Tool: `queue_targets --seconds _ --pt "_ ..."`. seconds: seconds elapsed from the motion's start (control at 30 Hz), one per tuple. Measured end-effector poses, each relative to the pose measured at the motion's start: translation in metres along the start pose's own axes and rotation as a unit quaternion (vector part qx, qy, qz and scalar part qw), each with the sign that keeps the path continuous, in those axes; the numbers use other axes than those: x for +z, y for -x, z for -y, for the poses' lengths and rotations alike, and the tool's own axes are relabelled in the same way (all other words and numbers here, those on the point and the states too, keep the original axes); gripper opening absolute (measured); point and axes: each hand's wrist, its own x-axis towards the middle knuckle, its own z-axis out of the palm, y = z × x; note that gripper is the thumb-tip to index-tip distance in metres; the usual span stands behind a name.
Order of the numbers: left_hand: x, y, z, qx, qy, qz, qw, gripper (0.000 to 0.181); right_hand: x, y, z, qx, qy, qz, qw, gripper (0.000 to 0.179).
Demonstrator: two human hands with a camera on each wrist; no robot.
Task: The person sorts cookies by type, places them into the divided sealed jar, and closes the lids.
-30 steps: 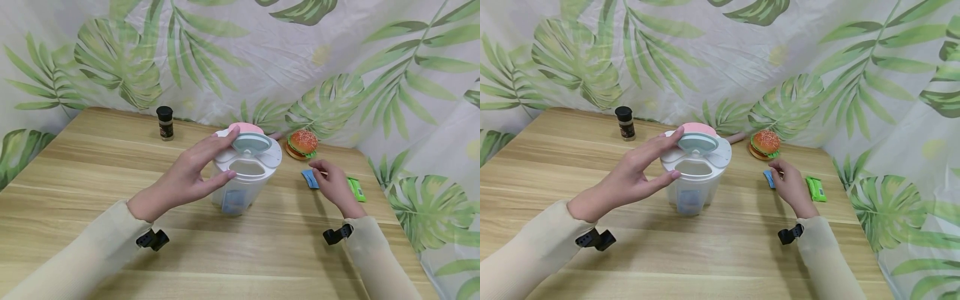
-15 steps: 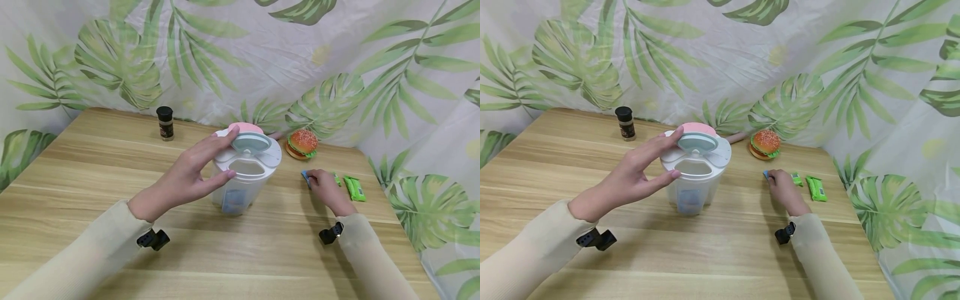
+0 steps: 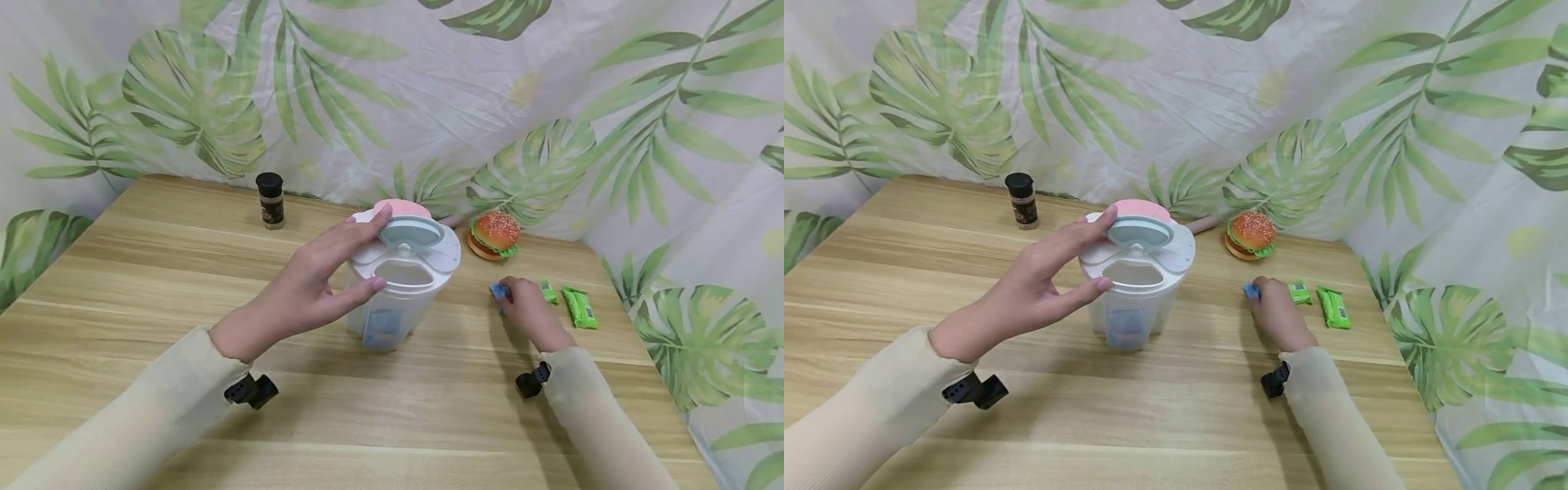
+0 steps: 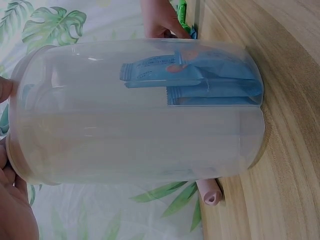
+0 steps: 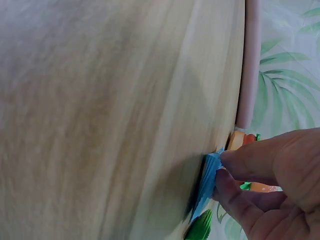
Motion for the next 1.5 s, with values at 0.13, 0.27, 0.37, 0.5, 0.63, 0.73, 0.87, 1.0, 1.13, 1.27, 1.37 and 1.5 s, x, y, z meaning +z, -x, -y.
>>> queue_targets --seconds 0.13,0.27,0.37,0.5,0.63,0.73,0.87,1.0,1.13,1.27,1.37,1.5 --pt "0.001 0.0 0.001 0.004 -0.002 -0.004 1.0 0.077 0.001 0.0 0.001 -0.002 -0.008 0.005 1.0 0.036" --pt "0.001 0.0 0.001 0.009 -0.003 -0.006 0.9999 0.074 0.003 0.001 0.0 -0.003 0.004 -0.009 1.0 0.033" --pt "0.001 0.0 0.001 0.008 -0.002 -0.006 0.9999 0.073 0.004 0.002 0.0 0.008 0.012 -0.021 0.9997 0.032" --pt "0.001 -0.001 0.001 0.007 -0.001 -0.007 1.0 0.075 0.005 0.002 -0.001 0.012 0.008 -0.022 0.9997 0.031" --pt "0.001 0.0 0.001 0.006 0.0 -0.007 1.0 0.075 0.006 0.002 -0.002 0.006 0.005 -0.014 0.9999 0.032" --pt "0.001 0.0 0.0 0.003 -0.001 -0.006 1.0 0.075 0.006 0.002 -0.004 0.01 0.003 -0.012 0.9999 0.033" --pt "0.001 0.0 0.0 0.002 -0.004 -0.006 1.0 0.075 0.006 0.002 -0.005 0.014 -0.003 -0.007 0.9999 0.034" --pt "0.002 0.0 0.0 0.001 -0.005 -0.006 1.0 0.075 0.006 0.002 -0.005 0.012 -0.004 -0.006 0.9999 0.04" --pt "0.002 0.0 0.001 0.001 -0.005 -0.006 1.0 0.074 0.005 0.002 -0.007 0.018 -0.008 -0.005 0.9998 0.051" --pt "0.003 0.001 0.001 0.006 -0.005 -0.008 0.9999 0.073 0.004 0.003 -0.008 0.031 -0.024 0.005 0.9992 0.056" --pt "0.003 0.0 0.002 0.006 -0.002 -0.009 0.9999 0.072 0.004 0.004 -0.008 0.033 -0.033 0.011 0.9988 0.057" --pt "0.003 0.0 0.002 0.006 0.0 -0.008 1.0 0.071 0.004 0.007 -0.009 0.03 -0.046 -0.001 0.9985 0.05"
